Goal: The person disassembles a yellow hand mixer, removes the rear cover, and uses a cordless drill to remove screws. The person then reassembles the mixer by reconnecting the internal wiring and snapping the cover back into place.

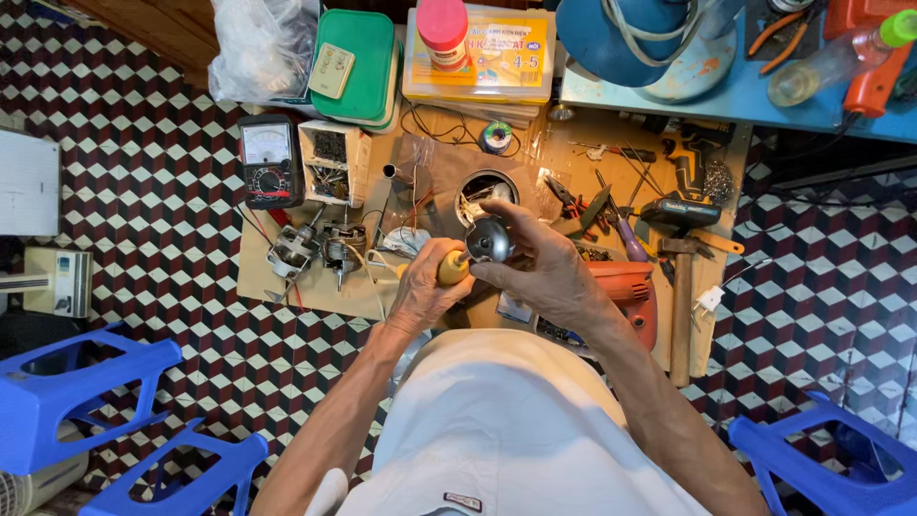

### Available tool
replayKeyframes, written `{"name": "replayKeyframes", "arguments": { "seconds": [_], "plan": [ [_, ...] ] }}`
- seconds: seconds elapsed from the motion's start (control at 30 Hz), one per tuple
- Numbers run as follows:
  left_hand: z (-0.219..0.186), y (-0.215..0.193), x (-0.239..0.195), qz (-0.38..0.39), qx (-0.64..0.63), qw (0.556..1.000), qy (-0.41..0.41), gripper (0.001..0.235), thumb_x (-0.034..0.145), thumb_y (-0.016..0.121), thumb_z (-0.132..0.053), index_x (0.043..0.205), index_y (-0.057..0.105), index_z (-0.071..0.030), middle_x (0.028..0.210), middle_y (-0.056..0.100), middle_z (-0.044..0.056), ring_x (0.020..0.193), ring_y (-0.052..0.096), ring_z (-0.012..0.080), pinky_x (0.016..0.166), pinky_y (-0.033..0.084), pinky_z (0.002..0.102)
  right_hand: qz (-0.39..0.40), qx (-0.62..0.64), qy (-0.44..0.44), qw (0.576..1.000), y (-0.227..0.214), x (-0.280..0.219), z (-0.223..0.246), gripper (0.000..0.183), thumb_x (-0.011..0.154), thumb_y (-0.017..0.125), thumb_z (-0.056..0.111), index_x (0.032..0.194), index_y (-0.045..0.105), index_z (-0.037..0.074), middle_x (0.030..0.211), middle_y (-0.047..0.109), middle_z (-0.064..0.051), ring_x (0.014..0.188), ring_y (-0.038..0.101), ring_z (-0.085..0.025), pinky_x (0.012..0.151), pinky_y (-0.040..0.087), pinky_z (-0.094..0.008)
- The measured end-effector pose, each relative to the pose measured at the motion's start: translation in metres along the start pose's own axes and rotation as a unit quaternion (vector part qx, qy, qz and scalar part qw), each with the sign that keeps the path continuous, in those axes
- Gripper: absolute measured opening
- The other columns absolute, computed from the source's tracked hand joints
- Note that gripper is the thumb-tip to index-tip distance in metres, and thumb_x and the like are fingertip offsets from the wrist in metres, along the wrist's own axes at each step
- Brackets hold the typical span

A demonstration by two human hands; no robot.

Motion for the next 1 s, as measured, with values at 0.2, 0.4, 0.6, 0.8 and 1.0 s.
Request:
{"name": "replayKeyframes", "arguments": {
  "seconds": [0.2,0.4,0.6,0.8,1.0],
  "plan": [
    [0.031,0.008,0.01,0.05,0.003,0.998,0.039,0.049,0.076,0.08,-0.008,0.12,0.059,-0.006,0.116,0.062,0.014,0.112,0.063,0.0334,0.096,0.052,0.041,-0.034,-0.137,-0.003,0.99,0.014,-0.001,-0.012,0.064,0.084,0.082,0.014,0.14,0.053,0.002,0.121,0.07,-0.012,0.105,0.072,-0.015,0.09,0.06,-0.029],
    [0.047,0.022,0.013,0.042,0.024,0.997,0.066,0.042,0.08,0.079,-0.006,0.118,0.062,-0.008,0.116,0.063,0.012,0.113,0.061,0.0353,0.099,0.05,0.043,-0.074,-0.141,-0.014,0.987,0.021,-0.005,-0.035,0.064,0.084,0.081,0.012,0.139,0.052,0.0,0.122,0.069,-0.013,0.11,0.07,-0.017,0.095,0.059,-0.03],
    [0.035,0.024,0.02,0.05,0.077,0.993,0.08,0.033,0.08,0.074,-0.004,0.111,0.066,-0.01,0.107,0.069,0.012,0.108,0.064,0.035,0.095,0.051,0.045,-0.096,-0.116,0.024,0.988,0.023,-0.011,-0.07,0.06,0.084,0.082,0.009,0.136,0.052,0.001,0.119,0.071,-0.01,0.11,0.07,-0.015,0.098,0.057,-0.029],
    [0.011,0.031,0.014,-0.018,0.021,0.997,0.068,0.024,0.088,0.072,-0.009,0.112,0.066,-0.01,0.102,0.071,0.01,0.096,0.07,0.03,0.083,0.056,0.039,-0.143,0.089,0.07,0.983,0.017,-0.014,-0.105,0.056,0.09,0.075,0.003,0.138,0.046,0.0,0.12,0.067,-0.01,0.11,0.067,-0.013,0.091,0.058,-0.026],
    [0.012,0.039,0.023,0.005,0.066,0.994,0.091,0.021,0.088,0.074,-0.013,0.108,0.072,-0.012,0.098,0.074,0.005,0.089,0.071,0.0259,0.076,0.057,0.037,-0.126,0.087,0.087,0.984,0.007,-0.021,-0.116,0.056,0.092,0.073,0.003,0.14,0.044,0.0,0.121,0.067,-0.01,0.108,0.067,-0.012,0.09,0.059,-0.025]
  ]
}}
Point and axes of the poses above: each hand's wrist, its own x-axis towards the middle knuckle, its own y-axis out of the palm, z = x × y, the point moved 2 cm from there along x, towards the middle knuckle
